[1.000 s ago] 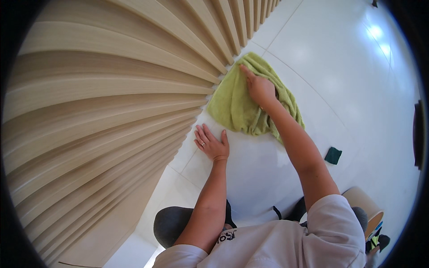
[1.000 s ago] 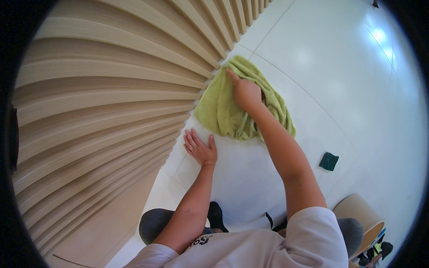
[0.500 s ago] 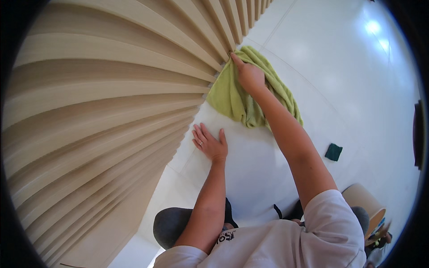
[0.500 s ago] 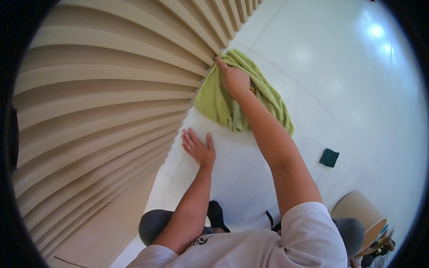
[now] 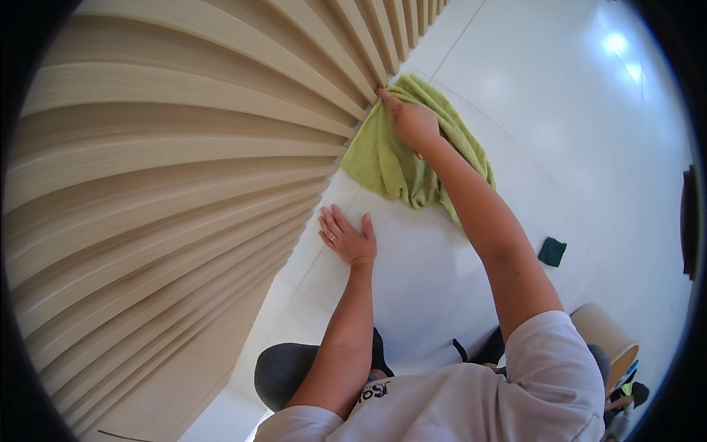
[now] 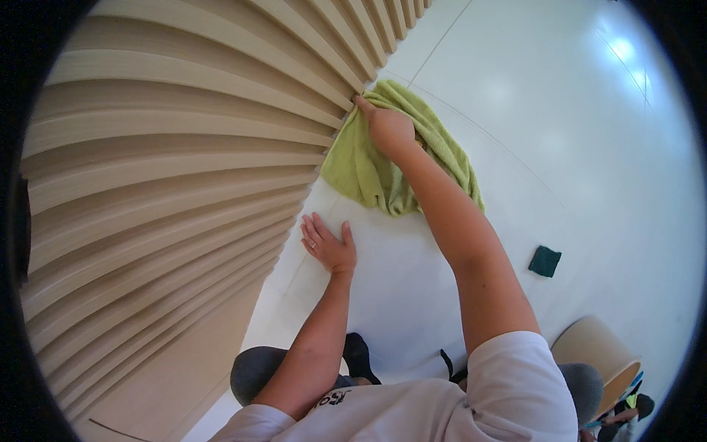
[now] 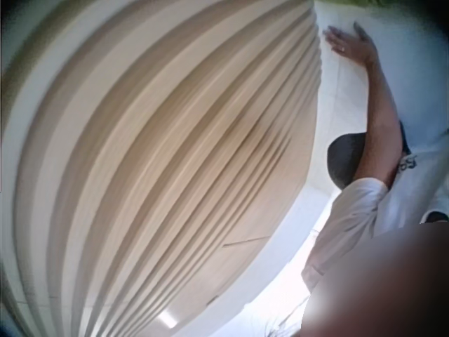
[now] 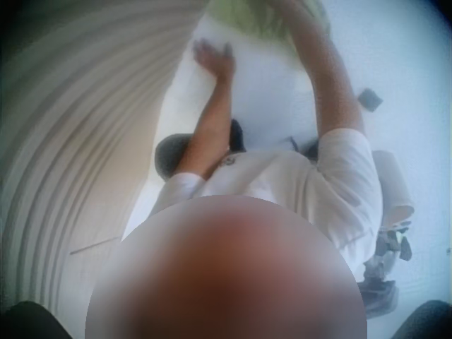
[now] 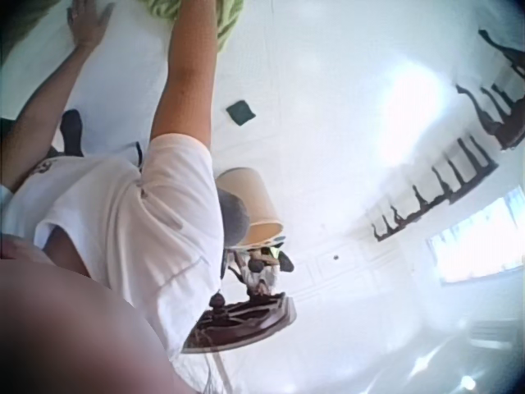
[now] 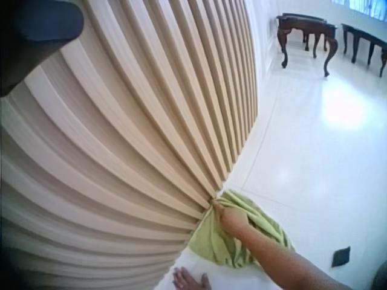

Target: The person wipes a white floor tile using a green cloth, then uses a yellow scraper tool to clean the crevices of a wooden-slatted wall where it meets the floor.

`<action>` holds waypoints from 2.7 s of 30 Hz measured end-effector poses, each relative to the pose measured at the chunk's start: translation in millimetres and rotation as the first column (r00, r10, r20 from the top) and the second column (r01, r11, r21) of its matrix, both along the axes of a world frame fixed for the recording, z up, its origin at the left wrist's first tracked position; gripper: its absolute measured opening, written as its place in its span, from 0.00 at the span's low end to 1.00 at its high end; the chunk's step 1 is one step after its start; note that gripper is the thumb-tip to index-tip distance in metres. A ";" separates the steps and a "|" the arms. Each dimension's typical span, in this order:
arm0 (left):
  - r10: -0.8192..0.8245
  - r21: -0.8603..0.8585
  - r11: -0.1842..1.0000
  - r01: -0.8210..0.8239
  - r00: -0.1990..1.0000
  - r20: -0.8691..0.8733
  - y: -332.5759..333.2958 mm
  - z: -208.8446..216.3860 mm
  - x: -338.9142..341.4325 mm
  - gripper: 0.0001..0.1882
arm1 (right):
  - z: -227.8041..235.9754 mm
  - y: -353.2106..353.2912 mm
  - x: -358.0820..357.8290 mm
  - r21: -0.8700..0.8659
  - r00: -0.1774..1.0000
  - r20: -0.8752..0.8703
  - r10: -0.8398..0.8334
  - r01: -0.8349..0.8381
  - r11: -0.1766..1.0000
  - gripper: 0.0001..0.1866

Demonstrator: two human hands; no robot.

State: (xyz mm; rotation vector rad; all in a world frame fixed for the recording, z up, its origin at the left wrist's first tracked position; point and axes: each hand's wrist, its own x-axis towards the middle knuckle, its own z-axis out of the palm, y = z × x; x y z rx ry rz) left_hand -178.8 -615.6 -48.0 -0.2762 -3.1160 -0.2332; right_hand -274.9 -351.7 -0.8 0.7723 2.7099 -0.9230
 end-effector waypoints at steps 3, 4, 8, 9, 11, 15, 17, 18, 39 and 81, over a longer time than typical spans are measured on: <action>0.001 -0.023 1.000 0.000 1.000 0.008 0.1 2.9 -0.6 0.42 | -2.5 11.4 7.6 -0.049 0.994 -0.058 0.092 -0.095 0.994 0.29; -0.002 -0.022 1.000 0.002 1.000 0.003 -1.1 3.0 -0.8 0.42 | -5.6 17.4 12.6 -0.073 0.987 -0.096 0.129 -0.137 0.988 0.27; -0.011 -0.024 1.000 0.011 1.000 -0.014 -1.1 1.7 -1.8 0.42 | -18.5 22.4 24.4 0.074 0.975 -0.098 0.200 -0.194 0.978 0.30; -0.017 -0.036 0.999 0.016 1.000 -0.016 -2.6 1.8 -1.8 0.42 | -17.9 16.1 23.2 0.089 0.980 -0.092 0.174 -0.166 0.982 0.32; -0.015 -0.020 1.000 0.014 1.000 -0.011 -0.8 0.0 -0.9 0.42 | -16.3 7.4 15.2 0.109 0.992 -0.050 0.119 -0.113 0.988 0.34; -0.015 -0.001 1.000 0.015 1.000 -0.006 -0.9 1.0 -1.8 0.41 | -7.0 -6.7 3.7 0.112 1.000 0.021 0.004 -0.006 0.994 0.36; -0.010 -0.011 1.000 0.010 1.000 -0.005 0.1 1.9 -0.3 0.41 | -8.6 -14.5 6.7 0.084 0.998 0.011 -0.066 0.065 0.994 0.36; -0.002 -0.012 1.000 0.002 1.000 -0.003 0.5 1.6 0.4 0.41 | -9.1 -19.4 12.8 0.057 0.994 0.008 -0.105 0.104 0.993 0.36; -0.028 -0.039 0.999 0.028 1.000 -0.005 -2.8 3.8 -2.3 0.42 | -9.1 -9.6 5.2 0.015 0.998 -0.056 -0.030 0.031 0.999 0.32; -0.024 0.003 1.000 0.024 1.000 -0.007 -0.4 2.4 -2.4 0.42 | -11.9 29.4 -7.7 0.104 0.999 -0.030 -0.035 0.038 0.994 0.27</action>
